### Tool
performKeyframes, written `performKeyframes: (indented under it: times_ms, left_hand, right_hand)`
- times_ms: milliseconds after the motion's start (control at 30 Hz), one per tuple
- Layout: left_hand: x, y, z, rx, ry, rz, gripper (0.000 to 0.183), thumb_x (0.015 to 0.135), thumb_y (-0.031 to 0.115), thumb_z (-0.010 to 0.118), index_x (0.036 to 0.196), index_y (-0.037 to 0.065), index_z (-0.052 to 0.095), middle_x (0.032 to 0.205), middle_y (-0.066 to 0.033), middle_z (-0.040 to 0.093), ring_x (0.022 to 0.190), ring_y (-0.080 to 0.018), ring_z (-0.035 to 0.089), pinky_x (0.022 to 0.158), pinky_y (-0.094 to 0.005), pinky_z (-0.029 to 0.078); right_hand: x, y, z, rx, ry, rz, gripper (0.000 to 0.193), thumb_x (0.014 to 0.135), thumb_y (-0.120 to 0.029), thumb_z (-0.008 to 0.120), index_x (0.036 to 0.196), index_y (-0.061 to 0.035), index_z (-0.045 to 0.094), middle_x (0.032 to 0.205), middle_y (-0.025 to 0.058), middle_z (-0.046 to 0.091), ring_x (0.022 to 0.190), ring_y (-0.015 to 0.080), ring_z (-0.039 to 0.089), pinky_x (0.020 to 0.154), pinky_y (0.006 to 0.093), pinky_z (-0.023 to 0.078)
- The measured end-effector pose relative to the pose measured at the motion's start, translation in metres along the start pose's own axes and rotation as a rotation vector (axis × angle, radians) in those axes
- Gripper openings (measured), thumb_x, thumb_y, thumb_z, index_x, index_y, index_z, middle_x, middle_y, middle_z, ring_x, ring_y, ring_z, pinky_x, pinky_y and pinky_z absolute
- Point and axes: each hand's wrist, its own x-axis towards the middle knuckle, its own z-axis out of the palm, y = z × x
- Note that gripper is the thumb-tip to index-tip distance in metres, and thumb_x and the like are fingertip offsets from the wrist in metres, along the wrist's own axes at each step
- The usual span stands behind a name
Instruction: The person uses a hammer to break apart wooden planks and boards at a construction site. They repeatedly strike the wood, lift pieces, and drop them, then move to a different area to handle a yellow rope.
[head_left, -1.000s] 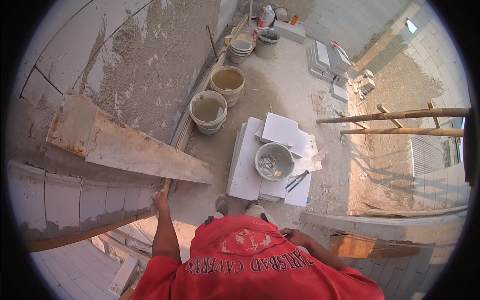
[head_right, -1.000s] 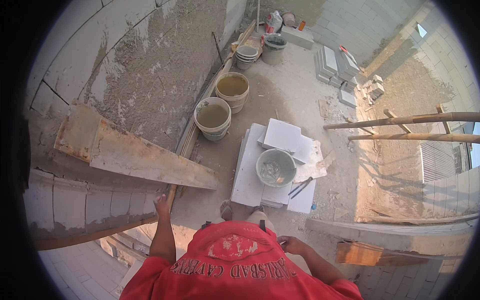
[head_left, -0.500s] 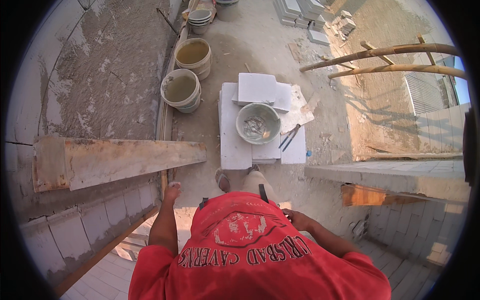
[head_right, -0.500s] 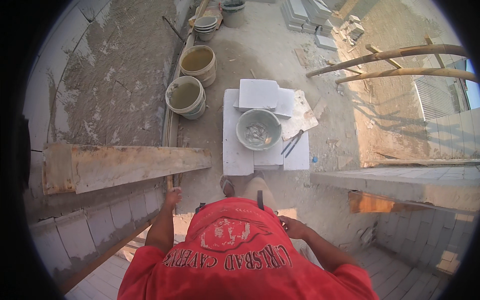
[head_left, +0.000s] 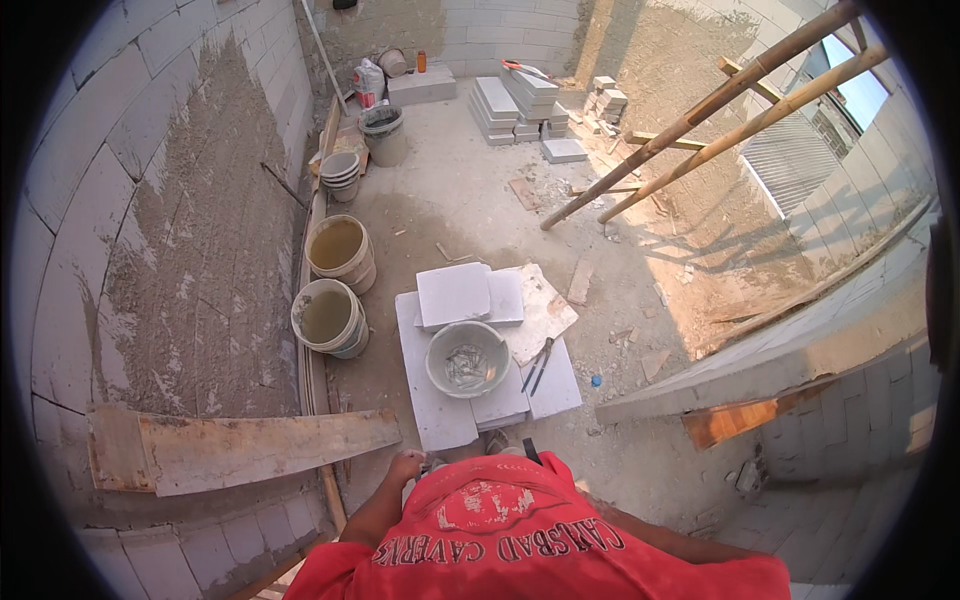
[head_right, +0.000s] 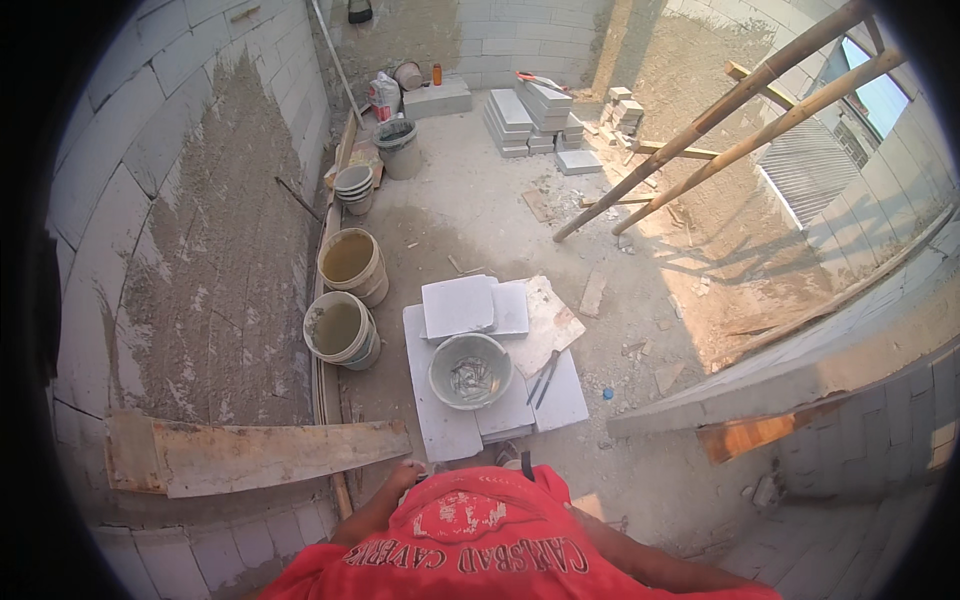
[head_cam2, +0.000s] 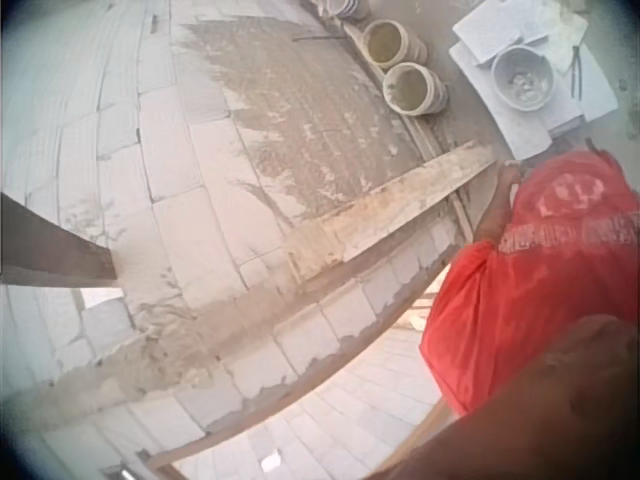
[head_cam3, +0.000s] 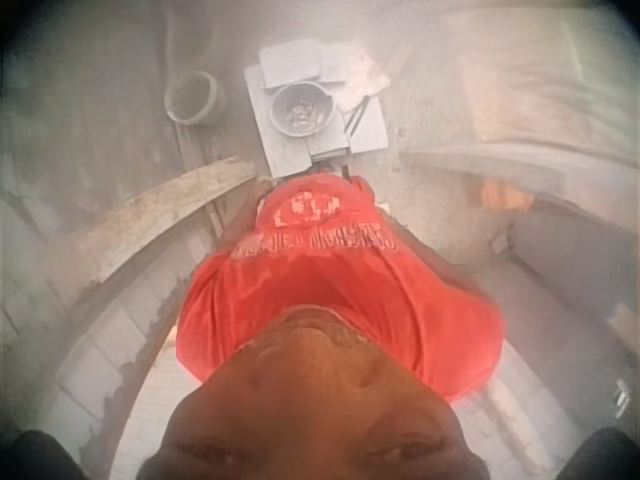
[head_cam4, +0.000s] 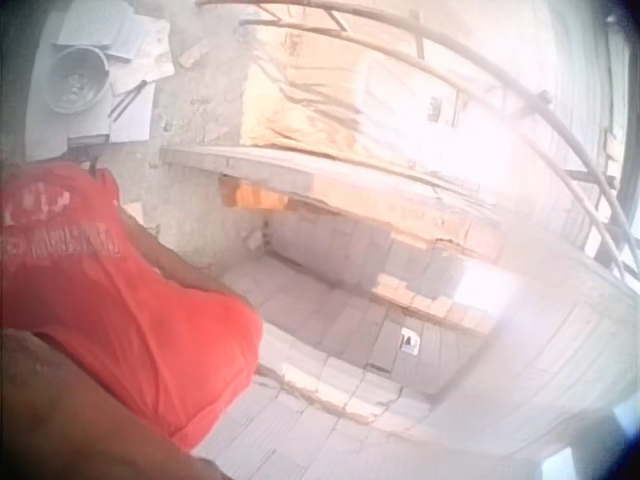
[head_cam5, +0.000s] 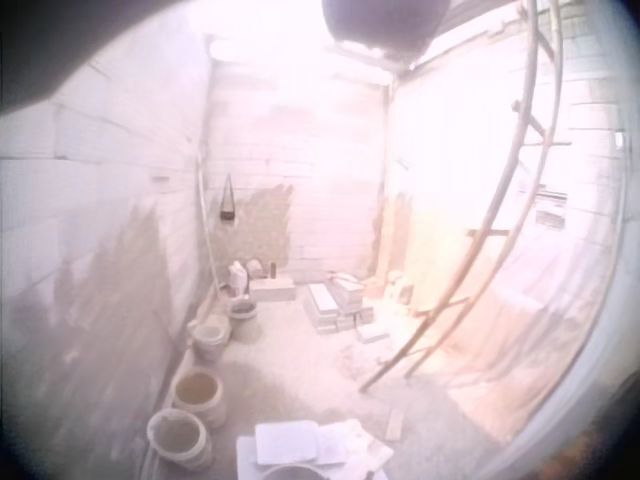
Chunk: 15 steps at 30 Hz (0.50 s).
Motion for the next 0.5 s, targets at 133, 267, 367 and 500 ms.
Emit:
performKeyframes:
  times_ms: [133, 267, 367, 500]
  left_hand:
    - [0.023, 0.047, 0.039, 0.091, -0.473, 0.412, 0.035, 0.089, 0.032, 0.075, 0.108, 0.003, 0.072, 0.091, -0.0058, 0.073, 0.079, -0.0133, 0.065, 0.075, -0.0289, 0.053]
    - [0.023, 0.104, 0.043, 0.453, -0.224, 0.248, 0.033, 0.090, 0.030, 0.074, 0.109, 0.004, 0.072, 0.089, -0.0055, 0.072, 0.079, -0.0134, 0.065, 0.076, -0.0291, 0.053]
    - [0.043, 0.113, 0.016, 0.402, -0.104, 0.140, 0.028, 0.091, 0.029, 0.072, 0.108, 0.006, 0.072, 0.088, -0.0059, 0.072, 0.074, -0.0139, 0.066, 0.069, -0.0288, 0.053]
    - [0.045, 0.113, -0.024, 0.258, -0.014, -0.019, 0.028, 0.093, 0.029, 0.066, 0.110, 0.007, 0.069, 0.094, -0.0068, 0.071, 0.071, -0.0173, 0.066, 0.063, -0.0319, 0.054]
  right_hand:
    - [-0.012, 0.021, 0.019, 0.109, 0.158, -0.026, 0.079, 0.091, -0.038, 0.064, 0.154, -0.0041, 0.031, 0.154, 0.0258, 0.036, 0.140, 0.0382, 0.042, 0.115, 0.0444, 0.037]
    - [-0.017, 0.032, 0.019, 0.102, 0.192, -0.089, 0.082, 0.090, -0.039, 0.064, 0.155, -0.0019, 0.029, 0.156, 0.0269, 0.034, 0.142, 0.0388, 0.039, 0.116, 0.0451, 0.035]
    - [-0.018, 0.039, 0.012, 0.055, 0.192, -0.107, 0.086, 0.087, -0.042, 0.068, 0.154, -0.0024, 0.031, 0.155, 0.0260, 0.035, 0.142, 0.0383, 0.040, 0.114, 0.0460, 0.037]
    - [-0.022, 0.039, 0.001, 0.043, 0.270, -0.177, 0.094, 0.080, -0.046, 0.074, 0.152, -0.0015, 0.033, 0.154, 0.0244, 0.037, 0.141, 0.0379, 0.041, 0.110, 0.0473, 0.038]
